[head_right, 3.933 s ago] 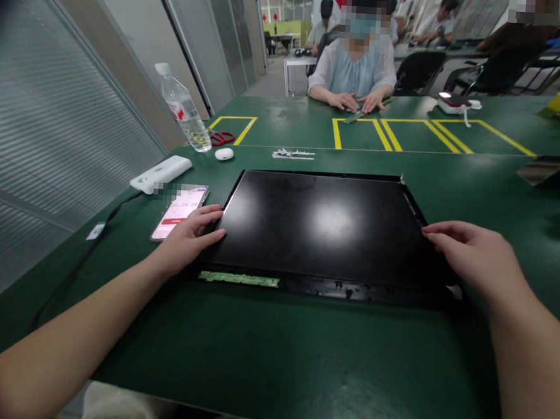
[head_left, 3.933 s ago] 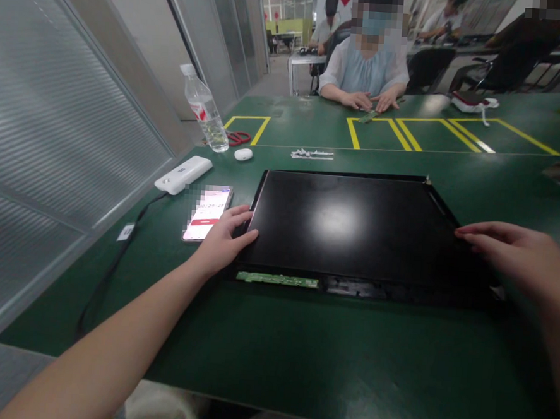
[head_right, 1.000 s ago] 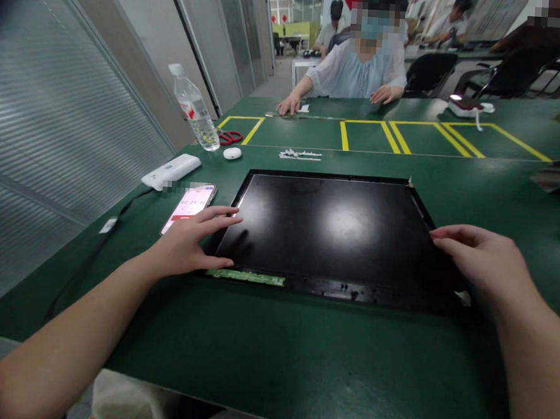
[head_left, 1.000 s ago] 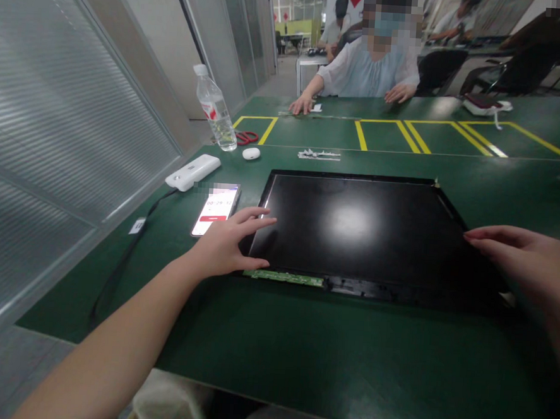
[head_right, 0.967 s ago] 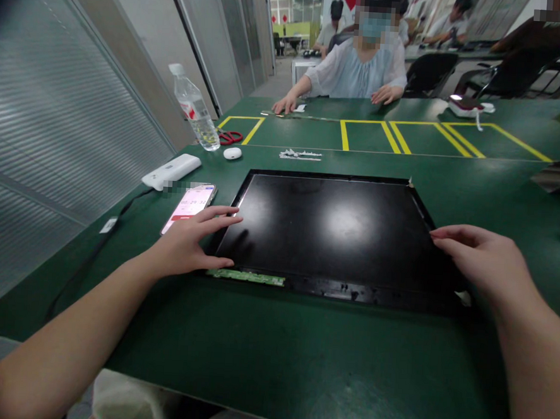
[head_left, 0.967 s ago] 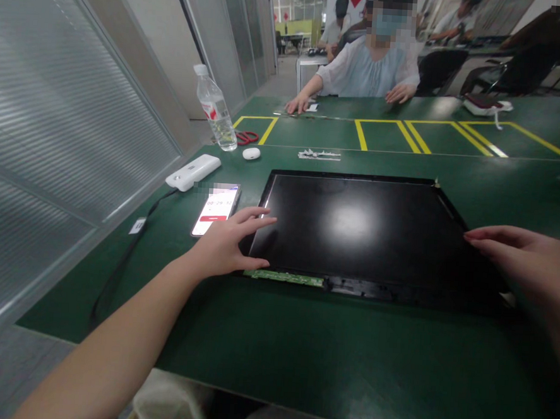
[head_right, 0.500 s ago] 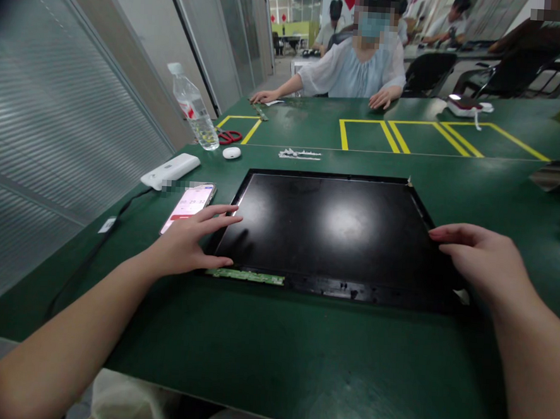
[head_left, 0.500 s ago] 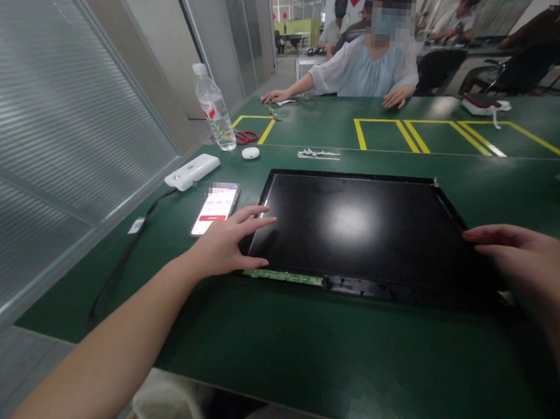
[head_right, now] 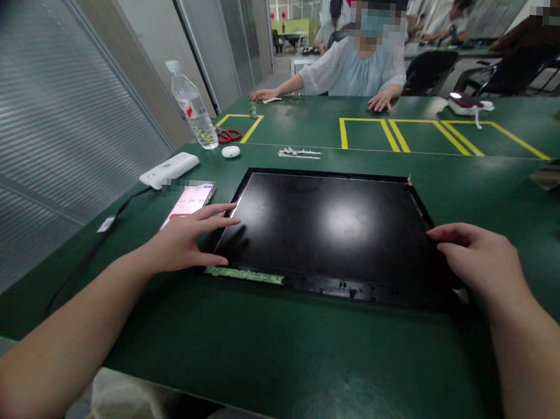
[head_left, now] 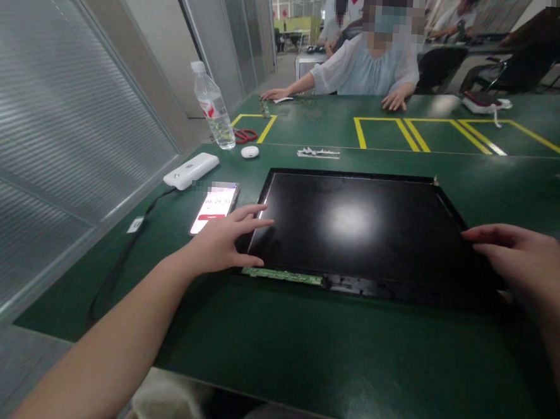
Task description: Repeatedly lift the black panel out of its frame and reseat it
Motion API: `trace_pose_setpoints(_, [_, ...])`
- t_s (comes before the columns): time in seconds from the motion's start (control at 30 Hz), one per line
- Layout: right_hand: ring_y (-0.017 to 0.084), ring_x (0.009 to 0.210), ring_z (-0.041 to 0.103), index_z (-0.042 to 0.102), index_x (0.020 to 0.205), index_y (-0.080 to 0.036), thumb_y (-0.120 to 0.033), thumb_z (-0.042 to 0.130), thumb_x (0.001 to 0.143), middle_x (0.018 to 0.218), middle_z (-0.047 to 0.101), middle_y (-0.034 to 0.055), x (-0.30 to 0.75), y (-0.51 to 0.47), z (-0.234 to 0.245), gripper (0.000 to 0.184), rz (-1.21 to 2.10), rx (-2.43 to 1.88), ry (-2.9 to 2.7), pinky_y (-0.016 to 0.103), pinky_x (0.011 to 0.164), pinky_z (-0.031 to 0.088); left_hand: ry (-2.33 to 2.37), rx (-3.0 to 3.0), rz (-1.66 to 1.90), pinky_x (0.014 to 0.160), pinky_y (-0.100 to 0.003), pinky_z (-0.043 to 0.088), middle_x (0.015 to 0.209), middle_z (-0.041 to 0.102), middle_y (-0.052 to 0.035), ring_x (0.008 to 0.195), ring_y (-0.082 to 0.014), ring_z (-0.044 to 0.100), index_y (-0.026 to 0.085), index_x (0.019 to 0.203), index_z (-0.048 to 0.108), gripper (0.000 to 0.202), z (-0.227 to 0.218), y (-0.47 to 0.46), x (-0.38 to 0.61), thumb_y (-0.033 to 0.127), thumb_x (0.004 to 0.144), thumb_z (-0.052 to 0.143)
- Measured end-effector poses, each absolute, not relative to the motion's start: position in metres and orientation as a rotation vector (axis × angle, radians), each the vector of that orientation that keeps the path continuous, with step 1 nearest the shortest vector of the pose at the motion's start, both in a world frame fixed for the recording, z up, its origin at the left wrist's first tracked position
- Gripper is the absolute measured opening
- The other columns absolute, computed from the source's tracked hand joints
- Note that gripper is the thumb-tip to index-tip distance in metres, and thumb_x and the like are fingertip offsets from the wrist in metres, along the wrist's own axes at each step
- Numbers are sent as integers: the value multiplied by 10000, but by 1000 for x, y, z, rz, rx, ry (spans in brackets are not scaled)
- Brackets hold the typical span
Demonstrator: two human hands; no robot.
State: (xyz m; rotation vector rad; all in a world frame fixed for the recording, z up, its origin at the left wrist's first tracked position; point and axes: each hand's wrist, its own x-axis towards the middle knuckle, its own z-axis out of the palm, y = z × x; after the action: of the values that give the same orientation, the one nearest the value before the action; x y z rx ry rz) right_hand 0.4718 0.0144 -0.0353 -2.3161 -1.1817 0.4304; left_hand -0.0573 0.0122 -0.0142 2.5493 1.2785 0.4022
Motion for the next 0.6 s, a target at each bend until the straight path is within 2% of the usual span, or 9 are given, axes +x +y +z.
trace_pose_setpoints(0.2, [256, 767, 657, 796, 932, -268, -342, 650, 572, 879, 760, 50, 474, 15, -39, 396, 413, -2294, -1139, 381, 640, 481, 1277, 2560, 415, 1104, -589, 506, 1603, 522, -158, 1379, -416, 582, 263, 1454, 633, 729, -13, 12, -55, 552, 811, 818])
trace_pose_setpoints(0.37, [230, 679, 616, 794, 912, -258, -342, 628, 600, 838, 744, 53, 462, 10, -30, 363, 435, -2304, -1075, 370, 589, 457, 1256, 2564, 450, 1100, -589, 510, 1593, 536, -152, 1371, -413, 587, 262, 1439, 646, 692, -12, 12, -54, 515, 818, 817])
trace_pose_setpoints(0.6, [249, 665, 639, 796, 900, -269, -374, 625, 619, 818, 749, 52, 469, 10, -35, 345, 392, -2290, -1142, 381, 560, 474, 1243, 2551, 461, 1090, -569, 520, 1584, 547, -146, 1359, -400, 600, 272, 1437, 647, 678, -14, 11, -55, 488, 819, 824])
